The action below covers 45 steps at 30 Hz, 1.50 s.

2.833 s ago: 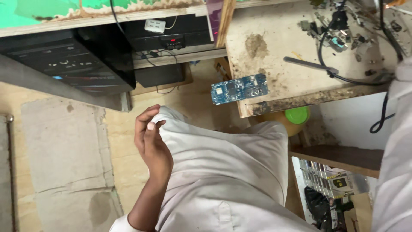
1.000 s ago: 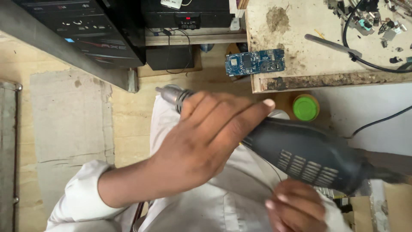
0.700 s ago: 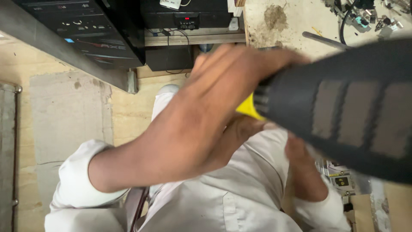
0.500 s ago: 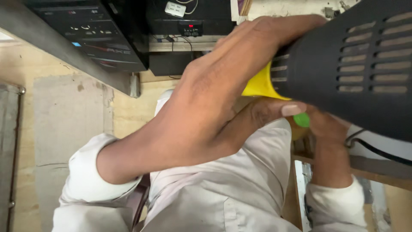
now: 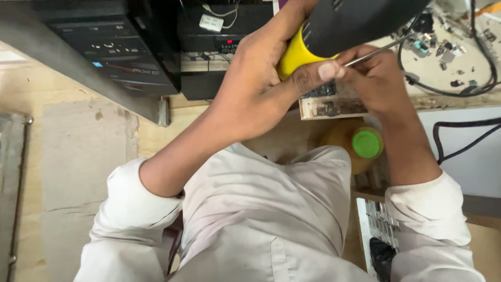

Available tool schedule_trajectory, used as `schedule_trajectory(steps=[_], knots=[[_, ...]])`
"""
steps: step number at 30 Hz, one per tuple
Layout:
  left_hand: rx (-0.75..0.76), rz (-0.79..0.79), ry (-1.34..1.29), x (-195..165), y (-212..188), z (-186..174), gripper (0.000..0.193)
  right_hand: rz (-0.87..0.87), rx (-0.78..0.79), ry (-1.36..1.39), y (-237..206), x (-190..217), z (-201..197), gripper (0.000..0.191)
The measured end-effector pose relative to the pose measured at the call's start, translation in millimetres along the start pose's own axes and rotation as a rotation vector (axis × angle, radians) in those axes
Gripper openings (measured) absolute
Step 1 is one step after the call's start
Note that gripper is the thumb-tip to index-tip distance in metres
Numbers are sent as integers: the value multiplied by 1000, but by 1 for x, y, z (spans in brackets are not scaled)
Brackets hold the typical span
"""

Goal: The person holds a blue circuit board and uses tweezers to manipulate small components on its surface. They then place the board on a workbench and use a soldering iron to apply heat to specific points while holding the tweezers steady.

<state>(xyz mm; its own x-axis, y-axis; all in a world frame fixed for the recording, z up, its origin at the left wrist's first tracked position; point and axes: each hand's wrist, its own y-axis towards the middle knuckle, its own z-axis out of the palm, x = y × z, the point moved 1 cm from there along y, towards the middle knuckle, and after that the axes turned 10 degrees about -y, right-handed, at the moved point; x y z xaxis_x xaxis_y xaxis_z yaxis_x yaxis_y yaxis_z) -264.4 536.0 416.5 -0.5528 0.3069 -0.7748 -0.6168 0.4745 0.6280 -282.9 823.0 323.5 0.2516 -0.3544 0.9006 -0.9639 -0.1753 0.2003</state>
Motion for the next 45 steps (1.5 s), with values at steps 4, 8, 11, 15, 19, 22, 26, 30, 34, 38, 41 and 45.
schedule_trajectory(steps=[4,8,11,15,19,22,26,30,34,38,41,45], knots=[[-40,-42,-82,15,6,-1,51,-43,171,40,9,-1,4,14],[-62,-30,-289,34,14,2,48,-26,258,-36,19,2,9,9],[-105,-32,-376,45,17,3,50,21,306,-57,24,3,10,9],[-123,-65,-430,52,18,0,48,17,343,-40,28,2,10,11],[-143,-33,-498,55,21,1,45,29,351,-50,33,3,7,11],[-158,-17,-523,56,22,1,45,64,334,-102,34,5,6,10],[-183,-11,-525,56,23,0,43,83,326,-91,32,10,6,8],[-208,-31,-547,59,23,-2,45,75,323,-185,30,15,4,7],[-215,-40,-567,68,27,-4,47,27,333,-138,33,17,2,7],[-226,-43,-581,75,29,-2,45,12,343,-79,36,20,0,7],[-230,-41,-566,75,31,-3,45,17,339,-100,37,23,-2,7],[-236,-35,-554,76,33,-5,46,47,340,-148,37,28,-2,7]])
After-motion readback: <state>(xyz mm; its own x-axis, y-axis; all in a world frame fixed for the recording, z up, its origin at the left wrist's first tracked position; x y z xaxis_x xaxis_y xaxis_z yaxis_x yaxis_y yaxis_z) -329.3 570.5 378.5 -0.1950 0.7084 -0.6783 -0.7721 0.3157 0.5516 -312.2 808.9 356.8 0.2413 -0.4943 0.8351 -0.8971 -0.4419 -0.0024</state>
